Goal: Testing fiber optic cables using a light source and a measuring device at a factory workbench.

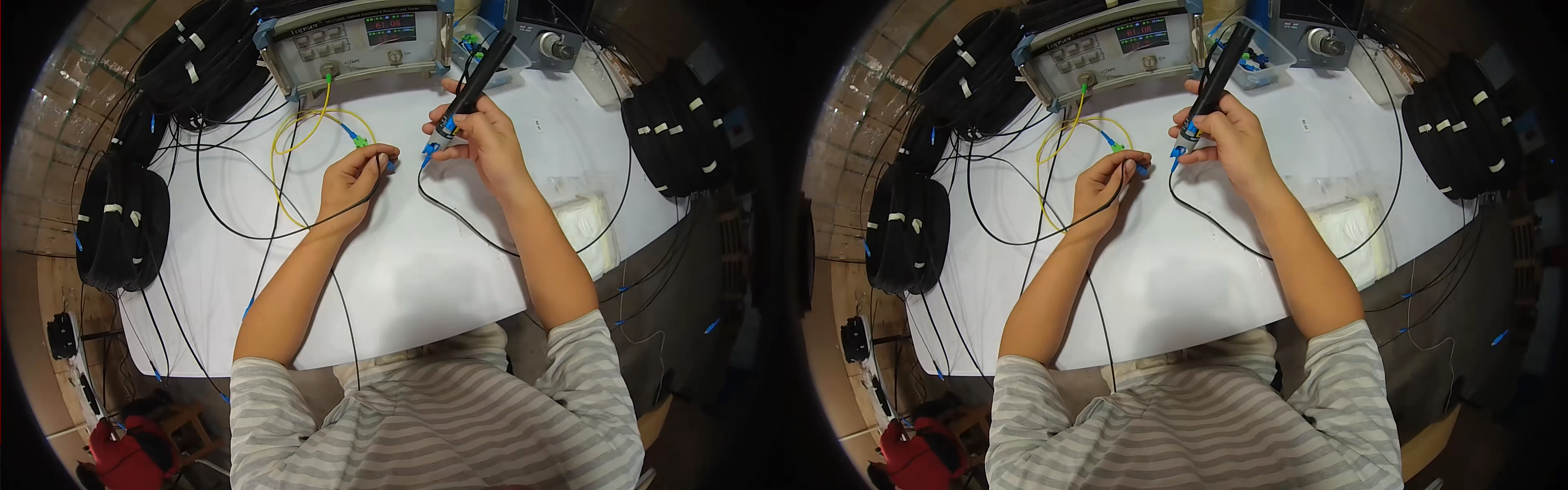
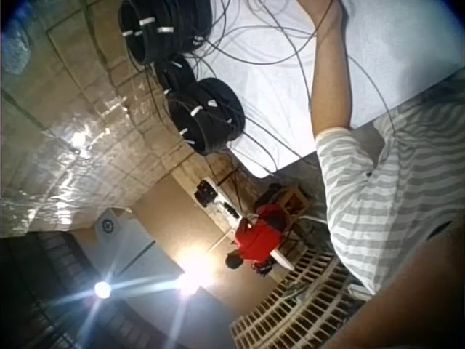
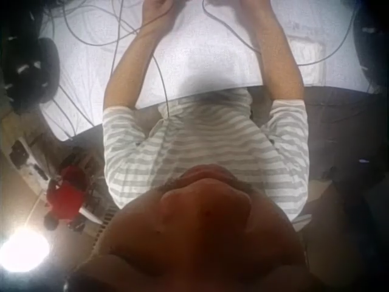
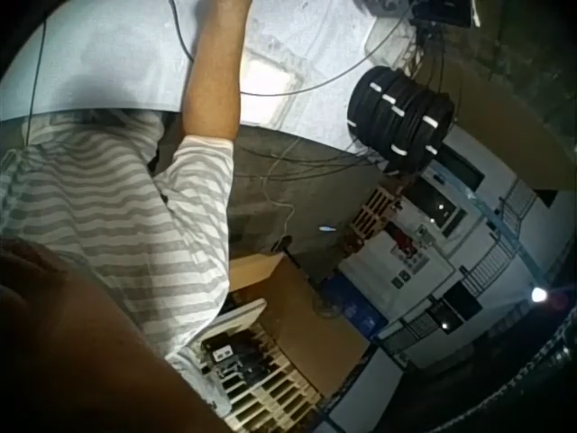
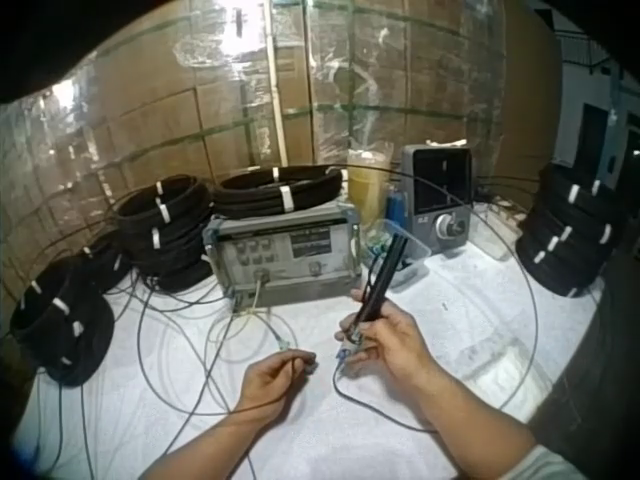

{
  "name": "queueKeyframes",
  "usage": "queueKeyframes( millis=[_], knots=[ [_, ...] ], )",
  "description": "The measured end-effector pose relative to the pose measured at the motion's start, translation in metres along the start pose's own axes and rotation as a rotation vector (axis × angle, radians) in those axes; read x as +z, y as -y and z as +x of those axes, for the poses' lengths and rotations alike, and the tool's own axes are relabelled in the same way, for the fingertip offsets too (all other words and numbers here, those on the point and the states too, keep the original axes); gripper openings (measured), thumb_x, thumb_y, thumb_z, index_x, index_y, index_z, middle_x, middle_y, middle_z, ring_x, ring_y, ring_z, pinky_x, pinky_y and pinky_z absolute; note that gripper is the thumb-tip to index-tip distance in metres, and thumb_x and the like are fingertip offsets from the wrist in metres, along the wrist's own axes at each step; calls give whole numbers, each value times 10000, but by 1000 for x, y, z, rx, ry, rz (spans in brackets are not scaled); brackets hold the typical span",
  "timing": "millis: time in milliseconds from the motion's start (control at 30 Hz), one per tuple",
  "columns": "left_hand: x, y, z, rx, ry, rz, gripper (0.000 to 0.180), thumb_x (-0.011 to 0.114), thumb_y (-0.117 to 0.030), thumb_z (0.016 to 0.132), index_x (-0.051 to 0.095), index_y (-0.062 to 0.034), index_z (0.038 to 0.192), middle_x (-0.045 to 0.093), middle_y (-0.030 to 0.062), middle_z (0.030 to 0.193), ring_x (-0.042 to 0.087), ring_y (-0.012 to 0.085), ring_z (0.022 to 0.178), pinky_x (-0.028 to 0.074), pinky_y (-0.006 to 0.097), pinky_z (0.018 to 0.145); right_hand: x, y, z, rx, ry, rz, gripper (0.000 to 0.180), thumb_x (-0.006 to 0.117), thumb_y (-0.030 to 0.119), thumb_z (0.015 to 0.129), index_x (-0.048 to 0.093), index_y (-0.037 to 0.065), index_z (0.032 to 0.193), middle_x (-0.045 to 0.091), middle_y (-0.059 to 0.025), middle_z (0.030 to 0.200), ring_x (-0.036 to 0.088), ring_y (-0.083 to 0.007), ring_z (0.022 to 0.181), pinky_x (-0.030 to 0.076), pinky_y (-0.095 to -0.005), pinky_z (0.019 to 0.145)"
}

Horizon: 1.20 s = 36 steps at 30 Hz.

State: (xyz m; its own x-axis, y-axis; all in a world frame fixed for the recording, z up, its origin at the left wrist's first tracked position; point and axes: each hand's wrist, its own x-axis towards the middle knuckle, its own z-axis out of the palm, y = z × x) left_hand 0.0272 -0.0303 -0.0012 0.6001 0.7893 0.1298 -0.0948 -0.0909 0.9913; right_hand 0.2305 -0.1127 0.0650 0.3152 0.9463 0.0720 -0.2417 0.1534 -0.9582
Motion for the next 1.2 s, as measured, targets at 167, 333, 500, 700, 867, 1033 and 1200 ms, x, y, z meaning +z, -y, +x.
queueKeyframes(
  millis=[167,333,500,700,867,1033,1200],
  knots=[
    [0,-2,0,5,-1,15,231,537,-127,1024,673,32,1121,710,83,1076,650,143,1003,493,269,920,2,3,-1,18,-1,-2,511,456,47,900,457,27,1411,660,-123,1066,677,-239,1015,635,-367,715],
    [0,-2,0,5,0,35,233,536,-129,1025,672,32,1122,708,84,1076,650,147,1006,495,268,919,1,3,-1,23,8,15,535,457,36,889,453,37,1425,654,-126,1080,673,-244,1026,635,-373,729],
    [1,0,0,-14,-2,-42,214,565,-122,1009,685,17,1120,700,38,1028,616,101,945,486,239,870,0,2,-1,27,19,26,543,461,32,886,454,49,1429,654,-117,1081,672,-239,1028,634,-377,740],
    [0,2,0,-11,-5,-47,211,567,-117,1007,685,17,1120,699,32,1024,616,97,936,486,236,862,1,4,-2,24,29,7,543,474,33,883,469,63,1425,663,-89,1065,671,-214,1012,630,-373,743],
    [1,0,0,-3,-6,-31,209,566,-112,1006,687,17,1118,698,29,1023,614,95,938,485,233,860,1,2,-1,26,31,19,541,483,32,882,473,68,1422,665,-81,1057,671,-204,1008,629,-373,743],
    [3,1,-3,27,-61,9,190,602,-99,979,707,-16,1113,699,34,984,617,106,910,488,234,848,1,3,-1,25,56,81,533,499,48,906,437,45,1435,664,-107,1086,674,-218,1025,634,-358,717],
    [-2,-8,-7,367,-64,420,197,616,-50,937,718,-45,1106,683,51,878,625,141,835,504,238,808,0,1,0,17,49,58,530,543,85,931,413,28,1441,658,-130,1118,681,-235,1036,637,-344,697]
  ],
)
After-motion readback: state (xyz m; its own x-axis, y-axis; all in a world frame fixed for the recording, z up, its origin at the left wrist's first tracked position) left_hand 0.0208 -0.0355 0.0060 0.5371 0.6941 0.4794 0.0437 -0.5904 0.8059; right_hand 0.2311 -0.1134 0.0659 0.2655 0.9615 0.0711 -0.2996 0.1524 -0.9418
